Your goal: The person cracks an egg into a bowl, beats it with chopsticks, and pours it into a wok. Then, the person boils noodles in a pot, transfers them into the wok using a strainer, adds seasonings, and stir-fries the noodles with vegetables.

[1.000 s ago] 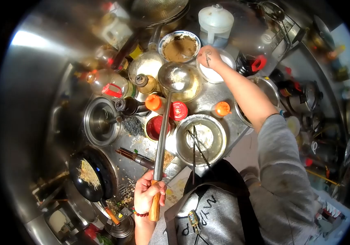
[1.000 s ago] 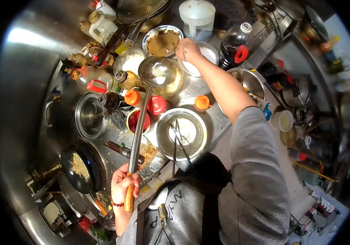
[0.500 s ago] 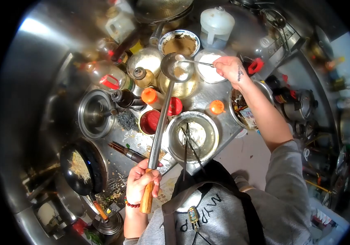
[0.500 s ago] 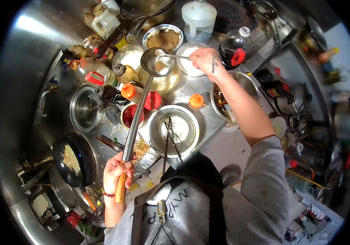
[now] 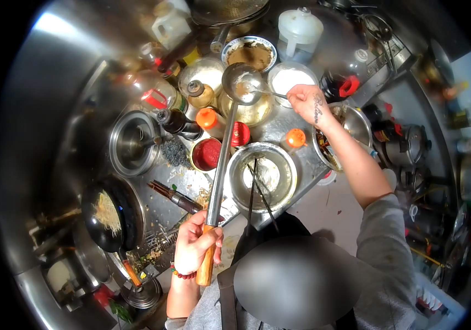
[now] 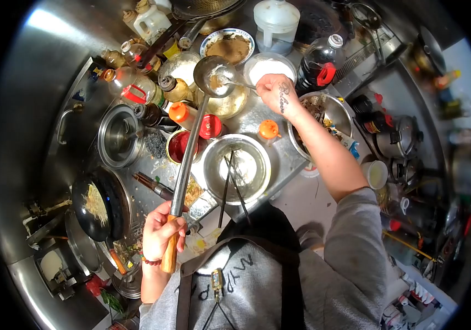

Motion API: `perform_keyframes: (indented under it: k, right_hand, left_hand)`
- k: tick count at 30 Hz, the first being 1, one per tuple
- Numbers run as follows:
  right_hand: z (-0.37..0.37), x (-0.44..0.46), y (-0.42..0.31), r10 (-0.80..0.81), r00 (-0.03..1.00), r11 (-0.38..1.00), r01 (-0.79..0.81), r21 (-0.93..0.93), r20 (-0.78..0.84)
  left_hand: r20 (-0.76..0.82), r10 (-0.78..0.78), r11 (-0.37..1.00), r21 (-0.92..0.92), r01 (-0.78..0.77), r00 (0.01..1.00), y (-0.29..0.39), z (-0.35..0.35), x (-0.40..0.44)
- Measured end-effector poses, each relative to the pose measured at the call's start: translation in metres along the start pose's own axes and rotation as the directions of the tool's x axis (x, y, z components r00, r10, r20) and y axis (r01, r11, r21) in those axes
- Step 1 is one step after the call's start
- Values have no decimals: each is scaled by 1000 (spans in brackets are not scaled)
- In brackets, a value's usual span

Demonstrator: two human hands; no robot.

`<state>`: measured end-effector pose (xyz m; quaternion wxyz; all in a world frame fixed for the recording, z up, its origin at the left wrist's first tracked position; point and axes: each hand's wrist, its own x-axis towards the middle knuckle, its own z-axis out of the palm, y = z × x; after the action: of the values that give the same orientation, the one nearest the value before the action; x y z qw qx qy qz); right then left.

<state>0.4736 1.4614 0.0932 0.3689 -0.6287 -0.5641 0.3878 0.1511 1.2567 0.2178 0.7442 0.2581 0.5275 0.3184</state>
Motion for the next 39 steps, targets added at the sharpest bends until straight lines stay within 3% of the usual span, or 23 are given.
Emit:
perform_keyframes:
  k: [3, 9, 12, 13, 17, 18, 19, 21, 22, 24, 26, 29, 31, 32, 33, 35, 36, 38, 39]
  right_hand:
    - [3, 0, 4, -18, 1000, 1000, 18, 12, -21]
    - [3, 4, -4, 141, 987, 891, -160, 425, 76]
    - [-8, 27, -12, 133, 991, 867, -117, 484, 2]
    - [-8, 37, -11, 117, 986, 915, -62, 398, -115]
    - [-39, 39, 6, 26, 972, 969, 32, 244, -233]
    - [-48, 32, 15, -41, 963, 999, 40, -11, -265]
    - [-56, 25, 24, -118, 954, 964, 42, -264, -277]
    - [-61, 13, 46, -240, 952, 807, 88, -584, -188]
    - [-62, 4, 45, -287, 948, 703, 112, -702, -136]
    - [-57, -19, 33, -451, 889, 610, 245, -754, -76]
    - [-40, -57, -18, -534, 839, 689, 363, -628, -101]
    - [-9, -137, -95, -284, 959, 907, 276, -317, 21]
    - [38, -191, -131, -189, 940, 965, 232, -125, 285]
    - [74, -216, -143, -195, 856, 967, 250, -54, 480]
    - [115, -242, -151, -203, 728, 969, 246, 27, 655]
    - [216, -302, -171, -232, 448, 973, 100, 209, 863]
    - [268, -336, -182, -263, 429, 901, -210, 379, 864]
    - [339, -384, -215, -201, 417, 584, -675, 450, 886]
    - [361, -395, -231, -107, 395, 413, -817, 402, 913]
  left_hand:
    - [2, 0, 1000, 17, 0, 1000, -1, 2, 1]
    - [33, -26, 1000, -12, 27, 999, -2, 1, 5]
    - [27, -51, 998, -25, 51, 998, 2, 3, 8]
    - [33, -47, 997, -52, 49, 998, 3, 4, 9]
    - [61, -45, 993, -107, 51, 997, 7, 0, 11]
    - [41, -44, 992, -115, 49, 998, 7, 0, 8]
    - [21, -44, 991, -123, 46, 999, 6, -1, 4]
    - [75, -63, 991, -111, 71, 995, 8, -12, -4]
    - [115, -74, 991, -98, 86, 991, 8, -22, -12]
    - [118, -74, 993, -85, 85, 990, 10, -39, -35]
    - [208, -29, 983, -174, 66, 978, 4, -76, -68]
    - [259, 88, 934, -358, 11, 962, -19, -126, -123]
    - [232, 197, 891, -447, -75, 953, -35, -157, -153]
    - [205, 254, 872, -472, -132, 945, -44, -174, -167]
    - [99, 355, 864, -415, -286, 930, -56, -183, -171]
    - [-94, 521, 819, -225, -528, 849, -79, -202, -173]
    - [-177, 586, 788, -103, -607, 791, -90, -212, -170]
    - [-121, 468, 881, -8, -472, 875, -98, -251, -176]
    - [-126, 451, 893, 56, -447, 884, -103, -269, -174]
